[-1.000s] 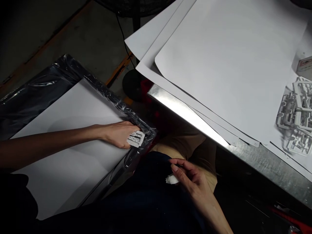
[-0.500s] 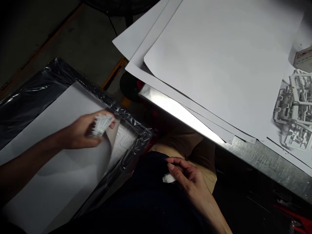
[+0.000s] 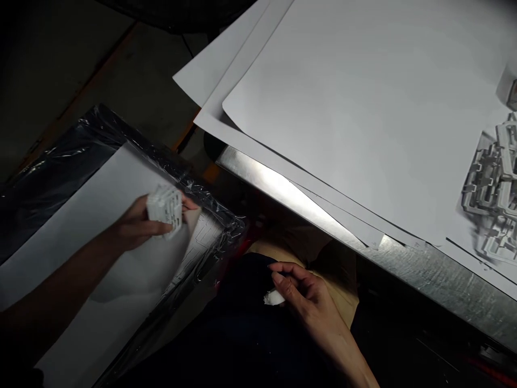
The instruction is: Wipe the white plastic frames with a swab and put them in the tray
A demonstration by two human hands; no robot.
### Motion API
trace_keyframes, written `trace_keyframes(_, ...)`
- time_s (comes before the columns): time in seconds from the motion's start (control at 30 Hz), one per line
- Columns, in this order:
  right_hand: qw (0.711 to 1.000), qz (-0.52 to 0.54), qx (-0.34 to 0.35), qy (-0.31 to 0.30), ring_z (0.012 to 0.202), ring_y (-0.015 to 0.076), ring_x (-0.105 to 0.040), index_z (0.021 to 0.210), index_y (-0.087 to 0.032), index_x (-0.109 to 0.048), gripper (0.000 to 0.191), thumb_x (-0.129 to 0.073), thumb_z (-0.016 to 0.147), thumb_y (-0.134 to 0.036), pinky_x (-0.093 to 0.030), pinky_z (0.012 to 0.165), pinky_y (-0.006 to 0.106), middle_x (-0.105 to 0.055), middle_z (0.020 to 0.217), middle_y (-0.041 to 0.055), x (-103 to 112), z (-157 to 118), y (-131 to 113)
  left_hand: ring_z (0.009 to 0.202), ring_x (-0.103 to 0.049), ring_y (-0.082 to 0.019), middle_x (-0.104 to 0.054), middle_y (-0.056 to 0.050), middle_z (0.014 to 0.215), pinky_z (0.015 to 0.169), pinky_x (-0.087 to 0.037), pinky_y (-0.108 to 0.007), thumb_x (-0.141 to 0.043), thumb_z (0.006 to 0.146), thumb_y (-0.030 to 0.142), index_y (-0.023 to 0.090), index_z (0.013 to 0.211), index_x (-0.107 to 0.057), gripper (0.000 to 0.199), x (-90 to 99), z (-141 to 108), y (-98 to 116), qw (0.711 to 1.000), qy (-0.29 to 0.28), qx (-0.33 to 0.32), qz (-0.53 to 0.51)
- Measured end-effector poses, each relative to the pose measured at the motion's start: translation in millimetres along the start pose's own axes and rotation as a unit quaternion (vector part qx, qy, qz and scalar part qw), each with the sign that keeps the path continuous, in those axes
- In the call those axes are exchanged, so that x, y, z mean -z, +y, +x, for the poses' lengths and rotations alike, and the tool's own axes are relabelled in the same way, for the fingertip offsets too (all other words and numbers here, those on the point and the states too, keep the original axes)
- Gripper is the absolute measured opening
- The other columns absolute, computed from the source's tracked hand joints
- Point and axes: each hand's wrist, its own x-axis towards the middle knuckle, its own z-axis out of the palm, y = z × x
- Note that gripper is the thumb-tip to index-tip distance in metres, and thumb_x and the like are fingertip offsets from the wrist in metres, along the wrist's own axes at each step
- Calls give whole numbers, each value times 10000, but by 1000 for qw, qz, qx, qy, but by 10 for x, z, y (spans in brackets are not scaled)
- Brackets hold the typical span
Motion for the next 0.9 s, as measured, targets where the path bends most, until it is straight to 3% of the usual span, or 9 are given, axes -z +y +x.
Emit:
trace_keyframes(0.1, 1000, 2, 4, -8, 498, 71, -330, 1091, -203, -592, 452, -641, 775, -522, -242, 450, 191, -445, 600, -44, 71, 19, -11, 1064, -572, -287, -608, -82, 1134, 895, -458, -417, -666, 603, 150, 202, 1031, -570, 442, -260, 24, -126, 986, 7, 60, -158)
trace_keyframes(0.23, 1000, -12, 11, -26, 479, 68, -292, 1092, -188, -590, 464, -616, 788, -538, -218, 440, 196, -423, 573, -49, 179, 62, -4, 994, -613, -265, -665, -55, 978, 889, -459, -423, -645, 665, 170, 202, 996, -562, 343, -433, -27, -237, 971, 98, 106, -192)
trace_keyframes(0.4, 998, -33, 33, -51, 507, 79, -321, 1075, -164, -602, 482, -607, 787, -551, -230, 461, 206, -423, 576, -39, 315, 120, 33, 968, -620, -257, -674, -89, 988, 842, -469, -370, -654, 653, 209, 165, 931, -594, 288, -589, -48, -224, 975, 106, 165, -100)
trace_keyframes(0.53, 996, -31, 47, -66, 511, 77, -313, 1056, -168, -610, 464, -614, 783, -543, -231, 477, 210, -444, 585, -35, 398, 113, 31, 872, -619, -223, -653, -44, 890, 691, -464, -305, -669, 666, 364, 192, 914, -556, 322, -680, -23, -226, 960, 227, 162, -28)
trace_keyframes(0.63, 997, -24, 45, -66, 502, 76, -312, 1043, -166, -618, 480, -624, 765, -558, -218, 475, 210, -455, 573, -32, 457, 95, 17, 757, -604, -220, -632, -24, 812, 623, -439, -307, -711, 595, 459, 204, 889, -543, 424, -679, -23, -219, 933, 308, 182, 41)
trace_keyframes(0.77, 998, -16, 44, -52, 496, 82, -329, 1013, -172, -629, 492, -641, 734, -578, -216, 460, 203, -461, 569, -28, 547, 87, 26, 794, -603, -293, -643, -62, 803, 618, -435, -346, -746, 493, 496, 196, 876, -561, 521, -703, -21, -182, 900, 357, 227, 106)
trace_keyframes(0.9, 998, -6, 47, -39, 502, 95, -362, 983, -186, -641, 490, -661, 704, -588, -265, 461, 204, -450, 577, -28, 638, 96, 69, 830, -613, -327, -652, -86, 800, 610, -446, -364, -717, 516, 501, 191, 878, -562, 500, -796, -9, -121, 883, 381, 252, 111)
